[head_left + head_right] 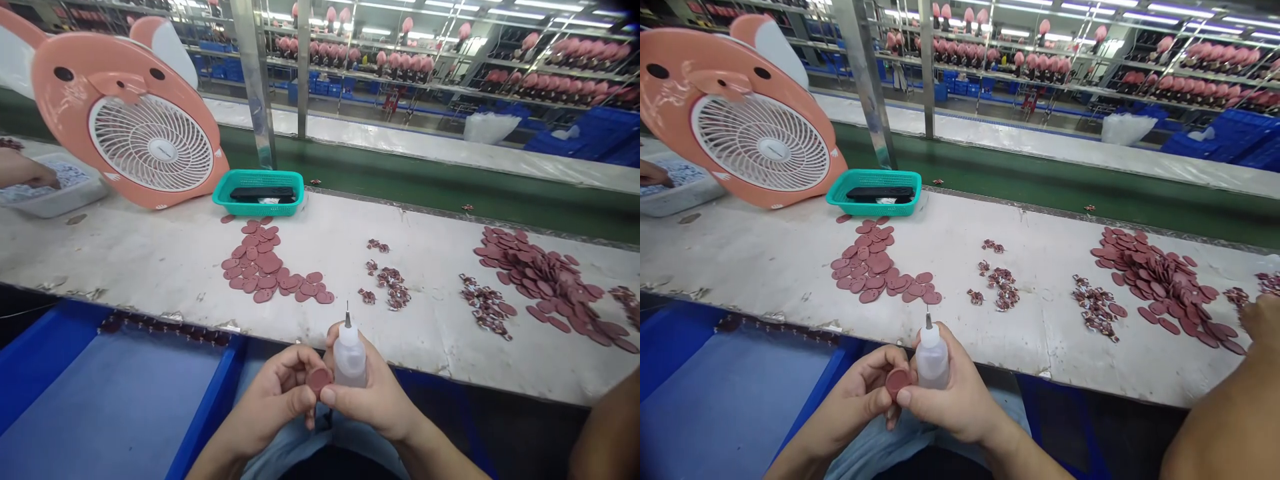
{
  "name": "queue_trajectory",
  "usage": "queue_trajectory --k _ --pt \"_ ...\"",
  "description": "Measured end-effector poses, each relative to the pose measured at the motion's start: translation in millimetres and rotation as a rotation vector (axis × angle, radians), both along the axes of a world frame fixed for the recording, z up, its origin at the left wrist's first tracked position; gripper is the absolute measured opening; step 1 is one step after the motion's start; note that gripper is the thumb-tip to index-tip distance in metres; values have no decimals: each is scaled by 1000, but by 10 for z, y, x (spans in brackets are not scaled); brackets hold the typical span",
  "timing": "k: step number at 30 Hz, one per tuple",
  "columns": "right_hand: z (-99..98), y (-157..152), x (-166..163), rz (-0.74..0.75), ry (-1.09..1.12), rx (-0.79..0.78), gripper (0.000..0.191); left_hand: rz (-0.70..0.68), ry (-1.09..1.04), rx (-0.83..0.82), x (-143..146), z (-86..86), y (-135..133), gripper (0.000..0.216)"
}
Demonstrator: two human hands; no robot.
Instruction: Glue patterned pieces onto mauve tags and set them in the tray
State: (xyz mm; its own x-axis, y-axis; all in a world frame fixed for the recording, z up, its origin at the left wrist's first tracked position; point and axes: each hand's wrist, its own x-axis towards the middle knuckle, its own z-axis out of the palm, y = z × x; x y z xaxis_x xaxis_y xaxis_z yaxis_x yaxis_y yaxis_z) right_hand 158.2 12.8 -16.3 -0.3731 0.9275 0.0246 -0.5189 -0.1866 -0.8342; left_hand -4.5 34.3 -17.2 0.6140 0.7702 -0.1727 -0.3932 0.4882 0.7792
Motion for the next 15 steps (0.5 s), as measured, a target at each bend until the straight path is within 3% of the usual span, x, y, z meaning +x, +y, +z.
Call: queue_trajectory --k 6,9,15 --pt "113 53 28 41 -144 -171 66 -55 -76 31 -23 -80 15 28" --pt "143 26 146 9 -333 -205 63 110 -77 49 -12 -98 -20 29" --pt "278 -98 473 -290 -965 166 38 490 26 -146 39 79 -158 34"
